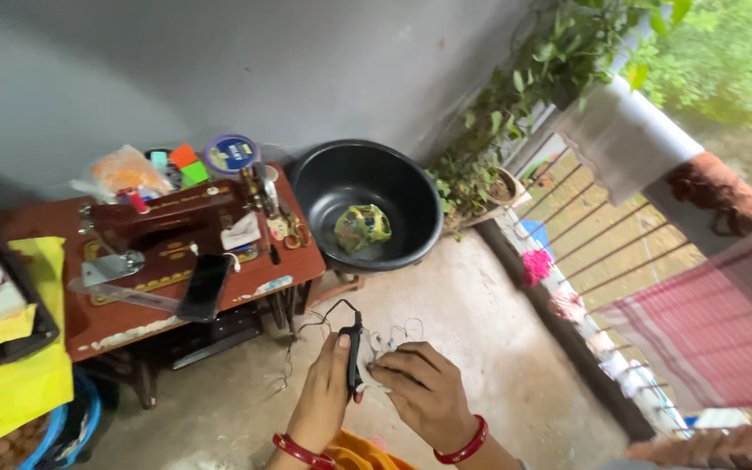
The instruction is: The person handles a tangled bundle of red and blue string and then uses a white cloth to wipe a black power adapter.
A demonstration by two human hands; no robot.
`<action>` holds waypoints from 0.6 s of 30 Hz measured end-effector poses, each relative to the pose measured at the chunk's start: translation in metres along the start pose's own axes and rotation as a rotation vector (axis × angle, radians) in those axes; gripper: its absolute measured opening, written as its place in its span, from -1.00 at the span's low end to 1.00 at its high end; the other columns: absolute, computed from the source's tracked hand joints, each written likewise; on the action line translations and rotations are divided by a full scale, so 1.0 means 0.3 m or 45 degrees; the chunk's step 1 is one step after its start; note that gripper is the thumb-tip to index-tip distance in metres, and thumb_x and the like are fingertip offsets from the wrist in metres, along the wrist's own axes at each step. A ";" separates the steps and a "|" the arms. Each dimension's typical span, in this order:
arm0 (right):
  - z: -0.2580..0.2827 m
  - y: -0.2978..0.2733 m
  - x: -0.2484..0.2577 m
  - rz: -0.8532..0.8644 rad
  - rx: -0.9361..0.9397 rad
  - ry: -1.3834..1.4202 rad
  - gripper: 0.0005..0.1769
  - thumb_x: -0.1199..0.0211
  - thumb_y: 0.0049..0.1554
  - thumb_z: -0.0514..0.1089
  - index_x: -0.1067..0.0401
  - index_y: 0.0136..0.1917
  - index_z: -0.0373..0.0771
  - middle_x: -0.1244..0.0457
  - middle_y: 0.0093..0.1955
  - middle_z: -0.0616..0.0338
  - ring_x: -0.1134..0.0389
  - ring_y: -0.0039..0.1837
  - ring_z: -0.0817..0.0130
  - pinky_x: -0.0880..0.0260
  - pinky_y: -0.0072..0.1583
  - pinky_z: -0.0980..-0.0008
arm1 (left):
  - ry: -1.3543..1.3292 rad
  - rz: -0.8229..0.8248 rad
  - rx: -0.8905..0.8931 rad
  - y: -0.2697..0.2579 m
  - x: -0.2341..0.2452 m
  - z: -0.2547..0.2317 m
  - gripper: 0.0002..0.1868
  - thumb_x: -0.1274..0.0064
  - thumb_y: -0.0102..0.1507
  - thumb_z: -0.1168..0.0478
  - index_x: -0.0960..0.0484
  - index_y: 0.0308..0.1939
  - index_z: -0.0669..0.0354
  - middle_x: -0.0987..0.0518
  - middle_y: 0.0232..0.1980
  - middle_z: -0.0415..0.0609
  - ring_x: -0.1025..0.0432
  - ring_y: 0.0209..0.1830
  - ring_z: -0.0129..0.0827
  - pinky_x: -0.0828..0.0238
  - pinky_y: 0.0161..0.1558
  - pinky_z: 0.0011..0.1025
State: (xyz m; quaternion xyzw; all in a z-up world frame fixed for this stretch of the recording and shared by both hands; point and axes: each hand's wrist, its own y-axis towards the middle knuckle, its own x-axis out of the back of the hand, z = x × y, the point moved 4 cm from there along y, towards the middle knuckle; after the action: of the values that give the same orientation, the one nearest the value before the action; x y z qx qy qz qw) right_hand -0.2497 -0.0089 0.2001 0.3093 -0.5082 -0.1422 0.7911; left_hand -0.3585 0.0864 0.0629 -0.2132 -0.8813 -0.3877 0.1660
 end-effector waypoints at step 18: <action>-0.337 -0.338 0.090 -0.370 -1.119 0.699 -0.76 -0.30 0.06 -0.30 -0.56 0.03 -0.39 -0.36 0.12 0.12 -0.38 0.00 0.41 -0.37 0.02 0.49 | -1.547 0.624 1.472 0.165 -0.305 -0.136 -0.28 0.49 0.40 -0.32 -0.52 -0.35 0.18 -0.35 -0.72 -0.11 0.00 -0.86 -0.50 0.19 -0.76 -0.50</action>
State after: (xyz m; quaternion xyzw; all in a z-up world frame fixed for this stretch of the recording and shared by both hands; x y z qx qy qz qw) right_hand -0.1385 -0.0664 0.1257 0.0422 -0.1272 -0.3634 0.9220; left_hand -0.2502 0.0631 0.0776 -0.4488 -0.8051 0.3476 -0.1719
